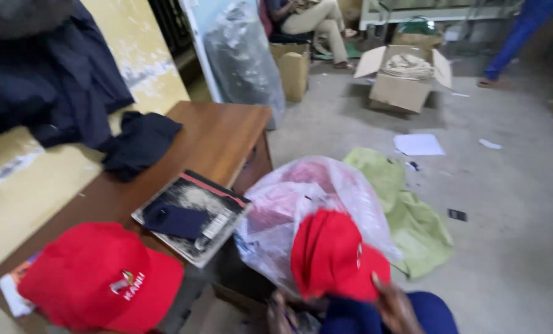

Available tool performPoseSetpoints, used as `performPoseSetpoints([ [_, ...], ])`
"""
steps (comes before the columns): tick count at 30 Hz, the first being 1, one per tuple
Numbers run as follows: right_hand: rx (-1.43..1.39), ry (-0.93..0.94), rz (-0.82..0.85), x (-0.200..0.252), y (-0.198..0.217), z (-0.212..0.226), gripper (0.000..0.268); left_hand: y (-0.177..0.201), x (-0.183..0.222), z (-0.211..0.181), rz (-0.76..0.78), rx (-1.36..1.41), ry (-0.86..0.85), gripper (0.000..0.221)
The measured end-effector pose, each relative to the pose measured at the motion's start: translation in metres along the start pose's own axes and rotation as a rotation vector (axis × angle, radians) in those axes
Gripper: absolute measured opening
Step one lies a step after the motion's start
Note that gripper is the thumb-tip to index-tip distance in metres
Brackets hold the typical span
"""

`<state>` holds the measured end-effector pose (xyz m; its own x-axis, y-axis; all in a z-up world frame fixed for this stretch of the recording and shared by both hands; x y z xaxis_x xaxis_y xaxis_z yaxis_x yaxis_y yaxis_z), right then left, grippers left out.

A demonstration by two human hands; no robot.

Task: Inspecting and stacking red baseball caps from a large plastic bag

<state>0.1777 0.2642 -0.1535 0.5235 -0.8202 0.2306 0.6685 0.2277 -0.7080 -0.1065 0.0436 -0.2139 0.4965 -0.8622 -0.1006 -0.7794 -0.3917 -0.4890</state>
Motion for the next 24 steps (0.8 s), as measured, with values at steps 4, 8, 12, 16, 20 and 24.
performPoseSetpoints([
  [4,0.138,-0.130,-0.115,0.103,0.046,-0.019,0.041,-0.092,-0.037,-0.068,0.177,-0.270,0.365,0.065],
  [8,0.330,-0.270,-0.187,0.184,0.087,-0.044,0.044,-0.144,-0.005,-0.073,0.544,-0.638,0.280,0.037],
  [12,0.635,-0.495,-0.248,0.254,0.118,-0.053,0.060,-0.159,0.004,-0.074,0.633,-0.892,0.288,0.050],
  [16,1.108,-0.595,-0.323,0.251,0.125,-0.034,0.061,-0.165,-0.003,-0.067,0.631,-0.980,0.291,0.048],
  [20,0.747,-0.322,-0.264,0.268,0.063,-0.014,0.064,-0.163,0.000,-0.067,0.583,-1.052,0.202,0.040],
  [24,0.748,-0.199,-0.174,0.250,0.050,-0.005,0.050,-0.157,-0.002,-0.078,0.518,-0.884,0.212,0.038],
])
Point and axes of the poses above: each hand's wrist, its own x-axis away from the middle knuckle, its own y-axis out of the back of the hand, z = x × y, the point moved 1 cm from there along -x, towards the middle knuckle, and after that the axes turned 13 degrees about z, right-handed, at the moved point
